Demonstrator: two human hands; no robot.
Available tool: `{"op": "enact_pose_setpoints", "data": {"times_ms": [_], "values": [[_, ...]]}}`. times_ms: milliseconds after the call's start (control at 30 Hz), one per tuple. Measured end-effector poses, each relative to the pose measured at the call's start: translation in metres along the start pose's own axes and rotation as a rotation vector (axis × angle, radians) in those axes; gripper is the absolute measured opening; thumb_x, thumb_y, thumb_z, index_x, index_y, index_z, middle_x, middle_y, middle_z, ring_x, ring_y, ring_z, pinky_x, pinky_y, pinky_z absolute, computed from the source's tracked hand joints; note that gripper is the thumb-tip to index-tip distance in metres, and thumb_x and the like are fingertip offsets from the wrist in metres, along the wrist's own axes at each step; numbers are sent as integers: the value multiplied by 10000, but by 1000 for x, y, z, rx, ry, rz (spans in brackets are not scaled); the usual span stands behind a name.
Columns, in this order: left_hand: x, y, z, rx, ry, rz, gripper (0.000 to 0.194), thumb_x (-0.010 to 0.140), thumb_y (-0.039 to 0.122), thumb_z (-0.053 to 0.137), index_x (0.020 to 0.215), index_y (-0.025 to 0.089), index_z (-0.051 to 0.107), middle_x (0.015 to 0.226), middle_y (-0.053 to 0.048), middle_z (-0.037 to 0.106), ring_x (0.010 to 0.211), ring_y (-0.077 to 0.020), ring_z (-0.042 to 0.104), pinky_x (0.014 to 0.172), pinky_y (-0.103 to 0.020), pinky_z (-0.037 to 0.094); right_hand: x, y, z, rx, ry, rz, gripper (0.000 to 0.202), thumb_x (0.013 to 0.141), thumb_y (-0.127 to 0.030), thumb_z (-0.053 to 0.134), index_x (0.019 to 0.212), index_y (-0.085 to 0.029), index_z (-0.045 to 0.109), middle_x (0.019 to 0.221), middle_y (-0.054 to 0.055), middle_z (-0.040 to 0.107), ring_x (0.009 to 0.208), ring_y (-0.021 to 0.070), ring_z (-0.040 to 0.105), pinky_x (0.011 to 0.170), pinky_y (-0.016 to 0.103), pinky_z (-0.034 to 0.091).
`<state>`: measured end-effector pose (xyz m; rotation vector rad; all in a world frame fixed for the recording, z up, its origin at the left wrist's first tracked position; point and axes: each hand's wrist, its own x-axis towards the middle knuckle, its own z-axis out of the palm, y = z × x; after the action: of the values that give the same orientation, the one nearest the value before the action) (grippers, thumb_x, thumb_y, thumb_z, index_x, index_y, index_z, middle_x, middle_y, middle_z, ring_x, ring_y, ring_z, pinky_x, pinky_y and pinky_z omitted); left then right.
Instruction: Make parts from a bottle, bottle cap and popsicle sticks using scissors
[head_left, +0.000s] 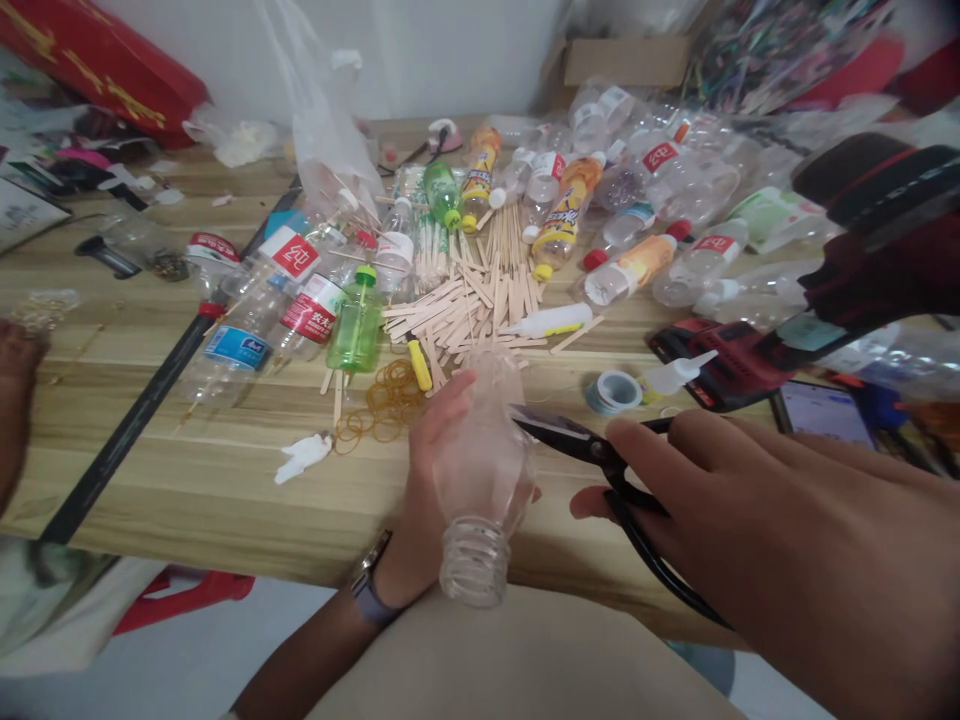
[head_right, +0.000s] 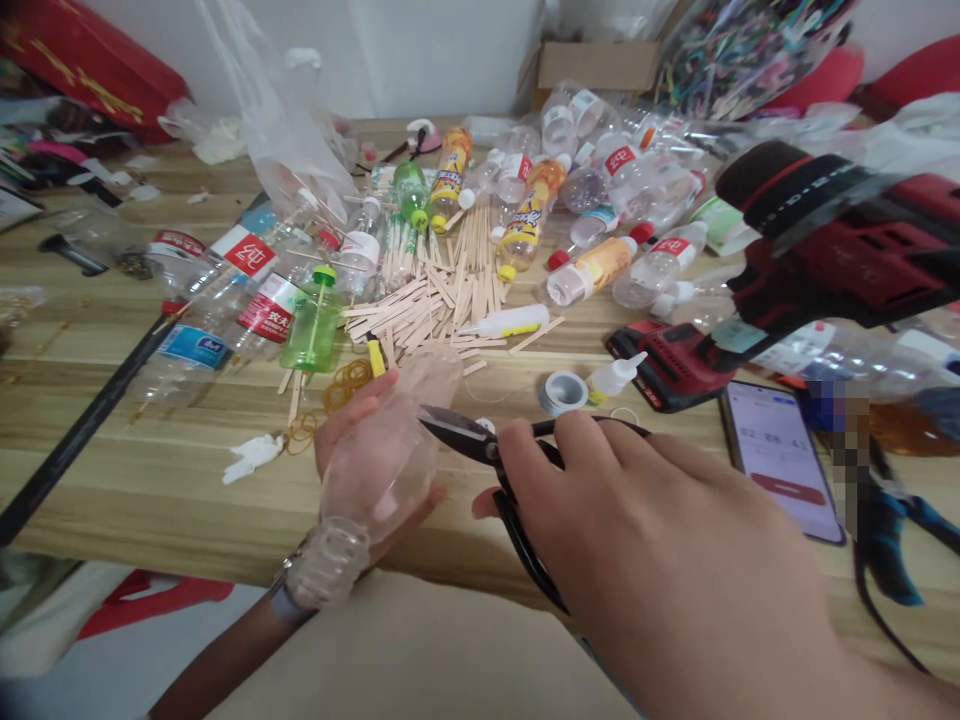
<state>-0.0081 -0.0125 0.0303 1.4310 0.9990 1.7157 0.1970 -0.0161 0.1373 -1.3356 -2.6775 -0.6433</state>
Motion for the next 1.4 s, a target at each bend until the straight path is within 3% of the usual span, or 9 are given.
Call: {"op": "enact_pose_setpoints", "data": {"times_ms": [200,367,500,633,700,800,1000,1200,1400], "values": [[4,0,-1,-115,-48,52,756,634,287,900,1301,317,545,1369,-42,581,1327,-293,516,1148,-479,393,0,-6,3,-14,46,-48,333,1052,-292,273,1064,-186,589,692,12,481,547,192,447,608,332,226],[4,5,-6,-225,-138,-96,636,739,411,831,1313,362,562,1348,-42,575,1305,-313,530,1122,-479,428,-3,-4,1,-12,77,-46,363,1057,-281,266,1110,-157,603,693,25,492,590,213,486,615,340,248],[4,12,-10,-247,-236,-185,616,752,468,810,1311,381,567,1337,-35,590,1306,-331,529,1146,-505,397,-5,1,1,-21,73,-91,289,1025,-263,389,1145,-157,630,700,36,520,625,212,499,618,333,259],[2,20,-11,-333,-253,-360,596,724,546,802,1252,363,597,1333,-48,571,1300,-357,532,1072,-526,468,-6,4,4,-6,144,-91,287,1045,-325,414,1160,-169,626,707,32,544,642,212,487,608,325,251],[0,21,-10,-398,-234,-451,626,695,595,802,1238,366,592,1335,-56,565,1290,-367,541,1025,-536,503,-7,6,2,12,104,-96,289,1050,-304,391,1157,-172,624,718,32,560,651,220,498,610,326,252],[0,20,-9,-464,-253,-468,631,667,602,822,1214,374,602,1316,-51,589,1280,-360,557,1023,-536,505,-8,9,-2,0,44,-136,269,1030,-241,406,1165,-161,624,742,36,573,671,223,524,618,329,271],[6,21,-10,-591,-322,-505,587,691,520,844,1204,325,637,1289,-62,618,1279,-342,556,1026,-493,507,-10,15,-5,-32,61,-178,244,1016,-207,408,1128,-165,620,713,25,507,653,208,518,608,325,290],[7,16,-12,-643,-346,-563,642,647,510,879,1204,300,639,1267,-66,628,1218,-305,596,974,-450,542,-11,25,-4,-13,-5,-184,310,1023,-203,346,1165,-196,622,779,20,566,679,204,558,609,337,306],[13,11,-9,-749,-393,-678,598,637,555,864,1130,293,647,1054,-51,702,959,-300,718,812,-440,599,-3,38,-3,-106,-16,-248,311,1014,-203,371,1130,-214,659,793,38,599,666,208,550,614,344,305]]}}
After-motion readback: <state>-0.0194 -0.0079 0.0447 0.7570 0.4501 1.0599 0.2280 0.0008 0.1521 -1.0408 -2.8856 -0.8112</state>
